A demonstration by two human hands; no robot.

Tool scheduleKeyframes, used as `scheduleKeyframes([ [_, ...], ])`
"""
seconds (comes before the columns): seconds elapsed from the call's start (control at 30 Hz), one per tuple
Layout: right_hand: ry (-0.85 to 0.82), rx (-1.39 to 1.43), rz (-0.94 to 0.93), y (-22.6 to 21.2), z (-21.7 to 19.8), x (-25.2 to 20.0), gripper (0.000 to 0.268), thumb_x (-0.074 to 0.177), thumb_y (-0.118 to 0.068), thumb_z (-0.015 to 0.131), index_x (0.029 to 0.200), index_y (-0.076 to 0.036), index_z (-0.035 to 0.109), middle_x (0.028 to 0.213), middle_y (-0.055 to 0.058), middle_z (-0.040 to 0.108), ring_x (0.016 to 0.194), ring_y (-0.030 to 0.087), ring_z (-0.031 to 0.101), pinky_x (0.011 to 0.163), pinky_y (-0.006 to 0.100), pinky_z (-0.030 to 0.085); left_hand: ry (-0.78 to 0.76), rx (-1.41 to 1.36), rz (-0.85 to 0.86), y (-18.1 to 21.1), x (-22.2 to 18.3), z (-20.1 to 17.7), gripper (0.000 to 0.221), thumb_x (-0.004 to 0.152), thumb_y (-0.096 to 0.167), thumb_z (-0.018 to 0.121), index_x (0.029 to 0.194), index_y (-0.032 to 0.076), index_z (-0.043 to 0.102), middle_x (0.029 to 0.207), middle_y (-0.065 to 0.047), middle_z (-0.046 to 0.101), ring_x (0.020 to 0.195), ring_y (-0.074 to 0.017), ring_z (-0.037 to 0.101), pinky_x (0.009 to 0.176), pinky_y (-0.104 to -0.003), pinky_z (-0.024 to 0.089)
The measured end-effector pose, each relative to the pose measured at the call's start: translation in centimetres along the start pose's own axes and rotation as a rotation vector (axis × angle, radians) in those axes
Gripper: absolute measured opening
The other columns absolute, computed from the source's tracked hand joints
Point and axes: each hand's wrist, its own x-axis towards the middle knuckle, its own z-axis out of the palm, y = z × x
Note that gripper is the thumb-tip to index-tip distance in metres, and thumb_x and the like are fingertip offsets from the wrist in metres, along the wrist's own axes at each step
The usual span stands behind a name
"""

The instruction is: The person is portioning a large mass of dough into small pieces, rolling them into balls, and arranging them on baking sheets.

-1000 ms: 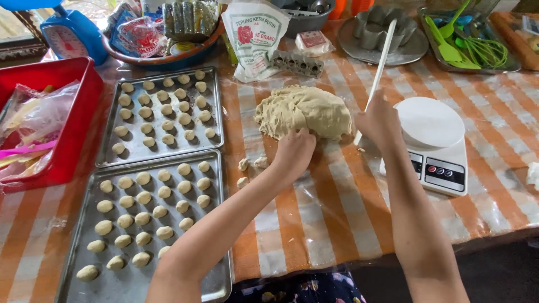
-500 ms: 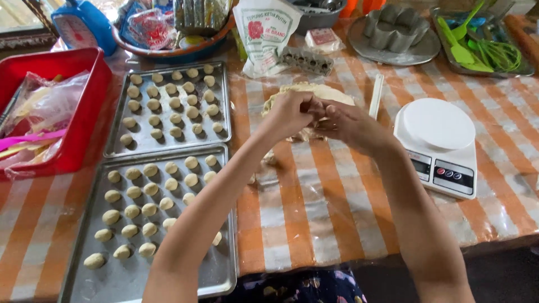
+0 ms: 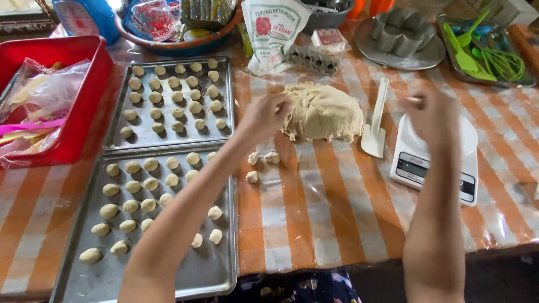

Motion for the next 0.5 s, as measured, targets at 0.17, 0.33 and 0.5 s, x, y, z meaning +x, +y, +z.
scheduleKeyframes([
  [0.17, 0.191, -0.453, 0.161, 13.4, -0.8, 2.1, 0.037, 0.108, -0.038, 0.075, 0.091, -0.006, 0.072, 0.093, 0.016, 0.073, 0.089, 0.040, 0.064, 0.066, 0.053, 0.045, -0.141, 0.369, -0.317, -4.5, 0.4, -1.1, 0.033, 0.096, -0.004, 0.044, 0.067, 0.011, 0.047, 0.064, 0.002, 0.050, 0.055, -0.0098, 0.047, 0.048, -0.024, 0.044],
  [0.33, 0.080, -0.323, 0.264, 16.2, -0.7, 2.5, 0.029, 0.097, -0.010, 0.056, 0.104, -0.013, 0.083, 0.115, 0.001, 0.077, 0.108, 0.029, 0.067, 0.087, 0.045, 0.051, -0.477, 0.729, -0.612, -1.4, 0.3, -1.7, 0.058, 0.060, 0.062, 0.079, 0.082, 0.010, 0.067, 0.073, 0.010, 0.059, 0.064, -0.0052, 0.044, 0.063, -0.023, 0.050],
  [0.5, 0.096, -0.314, 0.323, 13.9, -2.8, 1.3, 0.041, 0.104, -0.014, 0.041, 0.127, -0.005, 0.074, 0.119, 0.028, 0.071, 0.102, 0.052, 0.063, 0.072, 0.065, 0.050, -0.505, 0.728, -0.626, -0.7, 0.4, -1.3, 0.054, 0.078, 0.053, 0.079, 0.104, 0.006, 0.070, 0.087, 0.004, 0.072, 0.067, -0.0070, 0.052, 0.062, -0.024, 0.049],
])
